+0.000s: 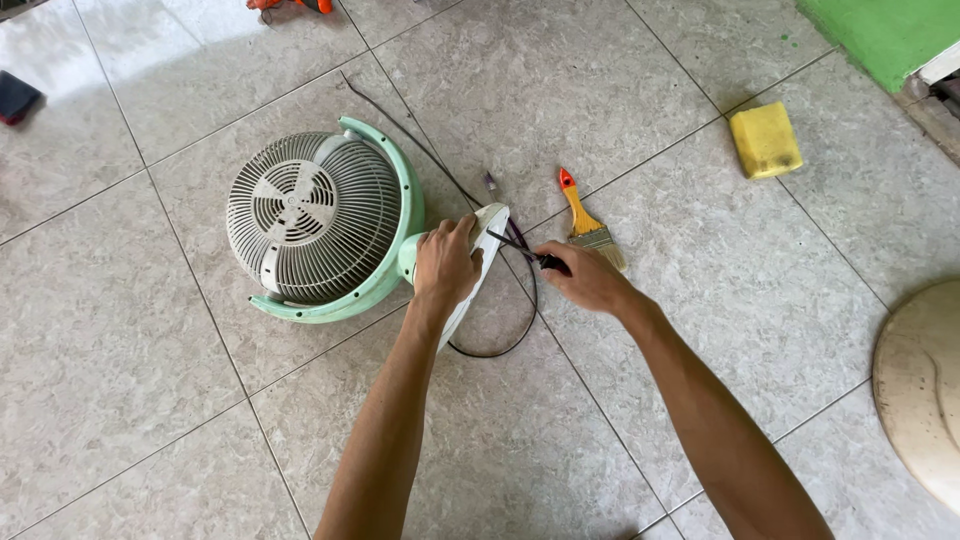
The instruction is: The person uses a screwdriver to remove screws from the front grill and base of a standing fan. They detach the front grill and then remove the base cover, exposing the internal components.
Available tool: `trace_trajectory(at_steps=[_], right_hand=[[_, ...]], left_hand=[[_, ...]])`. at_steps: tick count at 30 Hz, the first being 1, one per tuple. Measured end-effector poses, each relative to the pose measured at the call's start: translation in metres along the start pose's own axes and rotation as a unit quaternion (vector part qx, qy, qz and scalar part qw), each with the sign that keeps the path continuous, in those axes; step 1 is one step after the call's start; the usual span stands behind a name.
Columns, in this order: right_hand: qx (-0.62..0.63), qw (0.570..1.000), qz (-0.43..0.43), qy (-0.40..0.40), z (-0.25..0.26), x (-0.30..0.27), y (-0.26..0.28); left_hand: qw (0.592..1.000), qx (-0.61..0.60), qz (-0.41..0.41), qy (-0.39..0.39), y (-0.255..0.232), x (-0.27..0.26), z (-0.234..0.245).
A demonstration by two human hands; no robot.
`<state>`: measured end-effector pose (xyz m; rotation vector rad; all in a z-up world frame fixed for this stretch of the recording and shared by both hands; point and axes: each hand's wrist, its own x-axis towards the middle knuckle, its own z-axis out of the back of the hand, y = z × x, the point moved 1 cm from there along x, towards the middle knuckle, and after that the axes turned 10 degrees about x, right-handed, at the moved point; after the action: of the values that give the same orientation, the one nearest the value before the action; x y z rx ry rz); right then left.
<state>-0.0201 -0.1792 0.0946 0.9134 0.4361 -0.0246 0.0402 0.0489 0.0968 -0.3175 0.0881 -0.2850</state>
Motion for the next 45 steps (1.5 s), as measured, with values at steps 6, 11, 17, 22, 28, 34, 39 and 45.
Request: trace_trajectory(at_steps=[6, 11, 17, 22, 28, 34, 39, 45], right_hand=[[0.026, 0.999, -0.029, 0.022, 0.008, 0.003, 0.004], [0.015, 0.999, -0.018, 0.023, 0.003, 0.014, 0.003], [0.079, 0.991, -0.08, 0.076, 0.009, 0.027, 0.001], [-0.003, 0.999, 0.006, 0.05, 0.02, 0.02, 0.012], [-0.239, 0.96, 0.13, -0.067, 0.01, 0.006, 0.017], [-0.112, 0.972, 0.199, -0.062, 0.008, 0.013, 0.006], [0.122, 0.984, -0.093, 0.086, 0.021, 0.022, 0.019], [0.227, 0.948, -0.106, 0.197, 0.028, 0.029, 0.031]], left_hand=[[1.0, -0.007, -0.009, -0.017, 0.002, -0.004, -0.002], [1.0, -0.003, -0.009, -0.029, 0.003, -0.007, -0.003], [1.0, 0.018, 0.006, -0.004, 0.002, -0.004, -0.008], [1.0, 0.024, 0.008, 0.004, 0.002, 0.001, -0.006], [1.0, 0.024, 0.005, -0.007, 0.002, 0.001, -0.006], [1.0, 0.018, 0.008, -0.008, 0.0, 0.001, -0.004], [1.0, 0.02, 0.011, -0.017, 0.0, 0.002, -0.006], [0.999, 0.029, 0.022, -0.002, -0.001, 0.005, -0.014]])
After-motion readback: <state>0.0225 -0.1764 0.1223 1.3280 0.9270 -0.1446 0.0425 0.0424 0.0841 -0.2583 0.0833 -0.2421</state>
